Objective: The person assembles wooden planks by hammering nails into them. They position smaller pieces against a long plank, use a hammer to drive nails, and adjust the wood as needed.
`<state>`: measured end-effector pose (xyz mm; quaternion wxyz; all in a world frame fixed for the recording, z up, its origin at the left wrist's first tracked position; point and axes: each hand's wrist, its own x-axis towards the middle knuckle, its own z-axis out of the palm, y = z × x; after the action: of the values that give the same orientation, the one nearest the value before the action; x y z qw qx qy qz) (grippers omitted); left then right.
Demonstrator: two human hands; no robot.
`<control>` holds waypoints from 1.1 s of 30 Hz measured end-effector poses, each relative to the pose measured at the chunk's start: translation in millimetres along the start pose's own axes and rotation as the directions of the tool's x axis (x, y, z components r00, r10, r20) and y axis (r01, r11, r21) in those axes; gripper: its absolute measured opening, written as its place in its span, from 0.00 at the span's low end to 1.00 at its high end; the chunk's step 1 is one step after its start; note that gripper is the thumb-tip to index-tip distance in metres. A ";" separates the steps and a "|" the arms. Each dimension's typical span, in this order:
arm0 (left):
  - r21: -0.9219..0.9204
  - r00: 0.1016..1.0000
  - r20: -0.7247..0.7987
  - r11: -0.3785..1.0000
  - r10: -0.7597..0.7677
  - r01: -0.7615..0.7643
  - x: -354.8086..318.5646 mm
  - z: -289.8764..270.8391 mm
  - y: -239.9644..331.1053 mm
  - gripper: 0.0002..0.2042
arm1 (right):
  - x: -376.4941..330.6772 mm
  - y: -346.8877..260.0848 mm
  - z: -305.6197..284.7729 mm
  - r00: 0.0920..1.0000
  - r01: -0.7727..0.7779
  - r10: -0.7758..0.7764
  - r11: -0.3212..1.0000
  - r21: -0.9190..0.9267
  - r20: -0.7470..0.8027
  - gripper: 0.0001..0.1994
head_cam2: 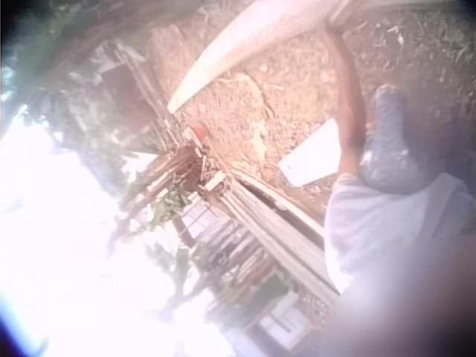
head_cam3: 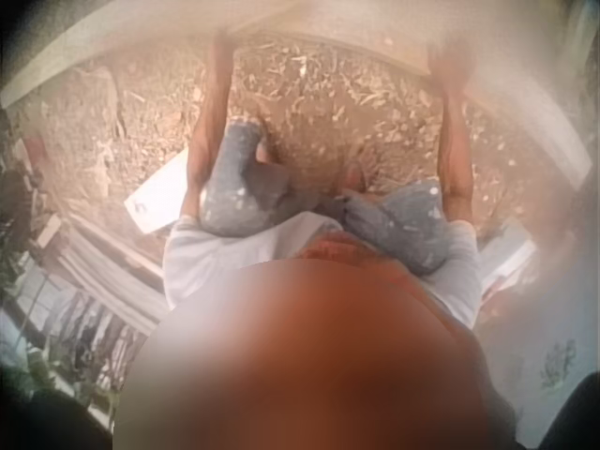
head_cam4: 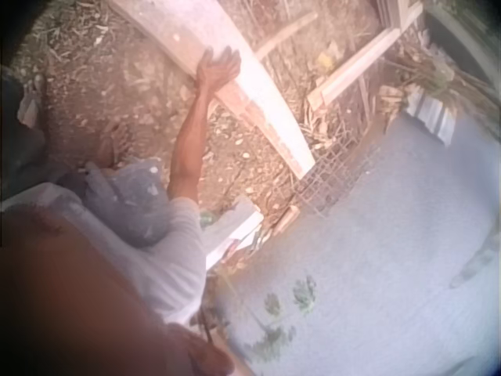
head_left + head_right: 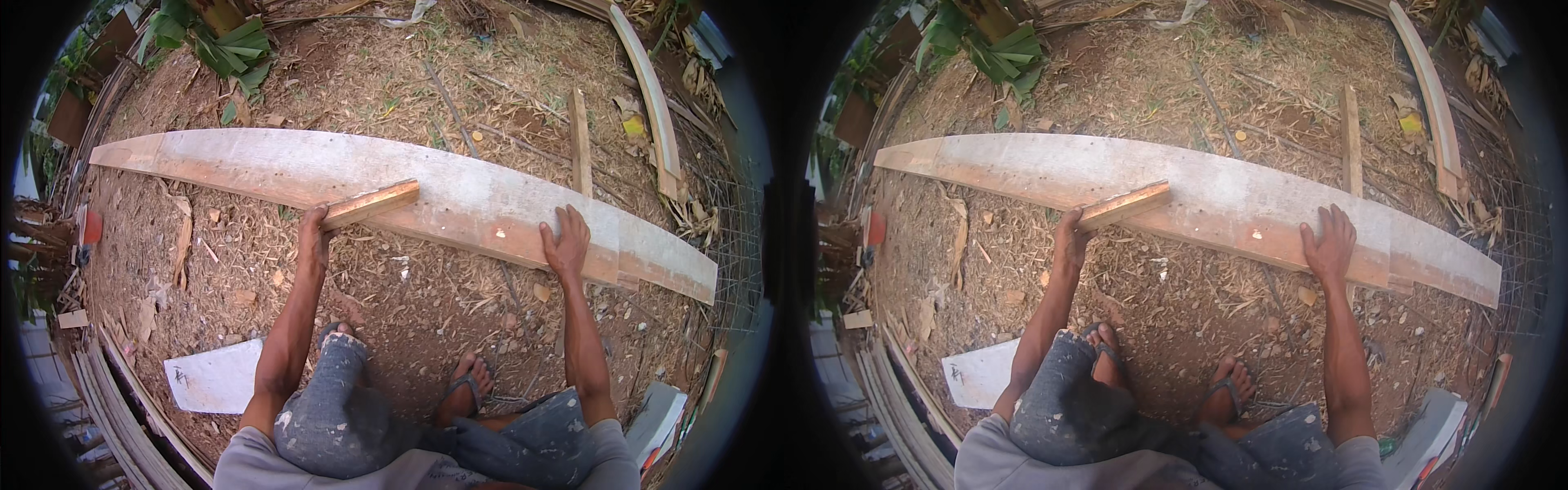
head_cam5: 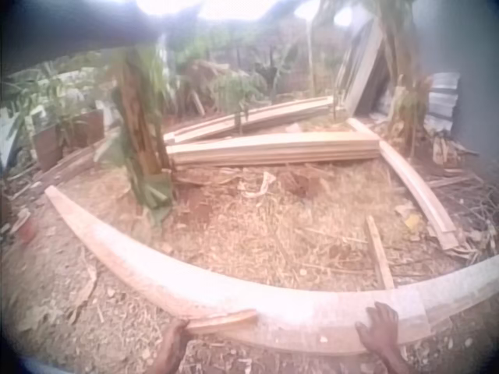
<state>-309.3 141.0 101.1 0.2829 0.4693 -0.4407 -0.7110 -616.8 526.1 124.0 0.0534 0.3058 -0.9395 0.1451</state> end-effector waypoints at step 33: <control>-0.077 0.997 0.053 0.996 0.051 -0.047 -0.2 -2.8 -10.8 0.23 | -2.0 -0.4 2.9 0.999 -0.007 0.006 1.000 -0.017 -0.053 0.26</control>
<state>-306.6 145.0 91.0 0.3057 0.4278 -0.4326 -0.7324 -614.9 526.0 120.9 0.0802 0.2982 -0.9400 0.1453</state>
